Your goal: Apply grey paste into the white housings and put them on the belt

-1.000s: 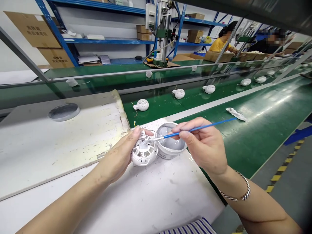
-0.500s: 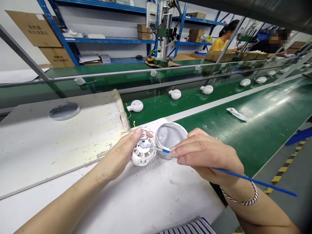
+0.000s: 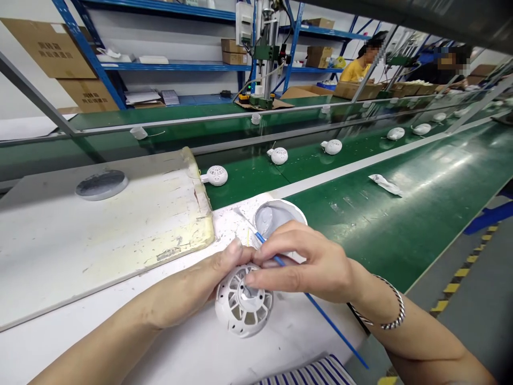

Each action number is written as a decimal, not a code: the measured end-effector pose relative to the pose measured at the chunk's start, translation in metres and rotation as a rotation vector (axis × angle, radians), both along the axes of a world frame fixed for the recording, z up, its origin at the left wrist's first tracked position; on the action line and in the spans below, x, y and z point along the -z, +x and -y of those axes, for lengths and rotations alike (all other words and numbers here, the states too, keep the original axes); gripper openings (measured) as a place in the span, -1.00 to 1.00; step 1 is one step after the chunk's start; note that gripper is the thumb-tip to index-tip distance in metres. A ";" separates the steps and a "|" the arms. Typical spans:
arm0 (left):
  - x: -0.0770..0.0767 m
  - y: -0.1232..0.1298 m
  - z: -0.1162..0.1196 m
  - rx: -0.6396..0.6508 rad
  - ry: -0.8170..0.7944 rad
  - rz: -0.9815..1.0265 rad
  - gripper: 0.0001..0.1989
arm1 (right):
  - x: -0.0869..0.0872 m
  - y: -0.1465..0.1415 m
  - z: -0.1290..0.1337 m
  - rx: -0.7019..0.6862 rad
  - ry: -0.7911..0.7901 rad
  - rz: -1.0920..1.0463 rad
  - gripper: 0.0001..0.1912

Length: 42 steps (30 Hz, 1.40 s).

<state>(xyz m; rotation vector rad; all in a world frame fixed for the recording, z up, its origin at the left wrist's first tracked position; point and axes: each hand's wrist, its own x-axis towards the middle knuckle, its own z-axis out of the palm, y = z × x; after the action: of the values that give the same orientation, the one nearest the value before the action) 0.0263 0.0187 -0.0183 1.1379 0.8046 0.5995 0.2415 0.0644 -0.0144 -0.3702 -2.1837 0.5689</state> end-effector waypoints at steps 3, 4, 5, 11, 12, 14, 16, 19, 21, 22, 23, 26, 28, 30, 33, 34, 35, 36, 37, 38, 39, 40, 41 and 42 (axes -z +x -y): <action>-0.004 -0.001 0.002 -0.007 0.079 -0.072 -0.45 | 0.000 0.000 -0.001 -0.048 0.109 0.010 -0.86; -0.007 0.000 0.003 -0.001 0.084 -0.086 -0.49 | 0.000 0.002 -0.002 -0.042 0.184 -0.001 -0.88; -0.009 0.002 0.003 -0.004 0.088 -0.099 -0.54 | 0.000 0.003 -0.003 -0.017 0.254 -0.014 -0.88; -0.018 0.015 0.012 -0.277 0.236 -0.266 -0.45 | 0.000 0.008 0.002 0.148 0.430 -0.019 -0.92; -0.017 0.016 0.013 -0.301 0.249 -0.279 -0.47 | -0.002 0.008 0.004 0.153 0.444 0.004 -0.90; -0.016 0.016 0.015 -0.322 0.263 -0.283 -0.50 | -0.004 0.009 0.009 0.152 0.468 0.058 -0.83; -0.014 0.015 0.015 -0.335 0.268 -0.282 -0.52 | -0.007 0.010 0.012 0.138 0.473 0.102 -0.76; -0.013 0.014 0.015 -0.341 0.254 -0.263 -0.54 | -0.007 0.010 0.013 0.129 0.455 0.130 -0.73; -0.013 0.014 0.015 -0.342 0.236 -0.241 -0.55 | -0.004 0.009 0.014 0.143 0.438 0.121 -0.75; -0.012 0.014 0.015 -0.342 0.229 -0.232 -0.55 | -0.002 0.008 0.014 0.148 0.446 0.093 -0.76; -0.012 0.013 0.015 -0.343 0.227 -0.228 -0.55 | -0.001 0.007 0.014 0.148 0.457 0.070 -0.76; -0.009 0.012 0.014 -0.352 0.240 -0.244 -0.56 | 0.000 0.006 0.016 0.137 0.478 0.073 -0.73; -0.007 0.010 0.013 -0.358 0.250 -0.259 -0.56 | -0.001 0.006 0.017 0.135 0.468 0.118 -0.71; -0.006 0.008 0.011 -0.354 0.258 -0.271 -0.56 | -0.002 0.006 0.018 0.138 0.475 0.119 -0.69; -0.006 0.006 0.010 -0.328 0.285 -0.291 -0.59 | 0.000 0.002 0.018 0.127 0.490 0.117 -0.66; -0.007 0.006 0.011 -0.321 0.302 -0.298 -0.60 | 0.001 0.001 0.018 0.126 0.500 0.115 -0.65; -0.008 0.007 0.012 -0.317 0.322 -0.308 -0.62 | 0.002 0.000 0.019 0.128 0.516 0.109 -0.65; -0.008 0.008 0.013 -0.316 0.341 -0.317 -0.64 | 0.003 -0.001 0.019 0.133 0.538 0.100 -0.64; -0.008 0.009 0.015 -0.317 0.356 -0.325 -0.65 | 0.002 -0.001 0.020 0.141 0.565 0.084 -0.63; -0.008 0.010 0.015 -0.320 0.361 -0.328 -0.65 | 0.002 0.000 0.021 0.152 0.587 0.070 -0.62; -0.007 0.008 0.015 -0.328 0.358 -0.326 -0.64 | 0.000 0.001 0.022 0.160 0.597 0.060 -0.62; -0.006 0.003 0.012 -0.353 0.350 -0.322 -0.62 | -0.002 0.004 0.023 0.161 0.592 0.060 -0.63; -0.004 -0.005 0.008 -0.402 0.344 -0.325 -0.59 | -0.004 0.008 0.024 0.164 0.571 0.061 -0.65; -0.002 -0.019 0.002 -0.481 0.348 -0.349 -0.56 | -0.006 0.011 0.024 0.176 0.540 0.056 -0.68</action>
<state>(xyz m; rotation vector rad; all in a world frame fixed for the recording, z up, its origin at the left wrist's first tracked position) 0.0070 0.0168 -0.0163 1.3975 1.3312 0.9832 0.2529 0.0408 -0.0085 -0.2806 -2.2246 -0.1353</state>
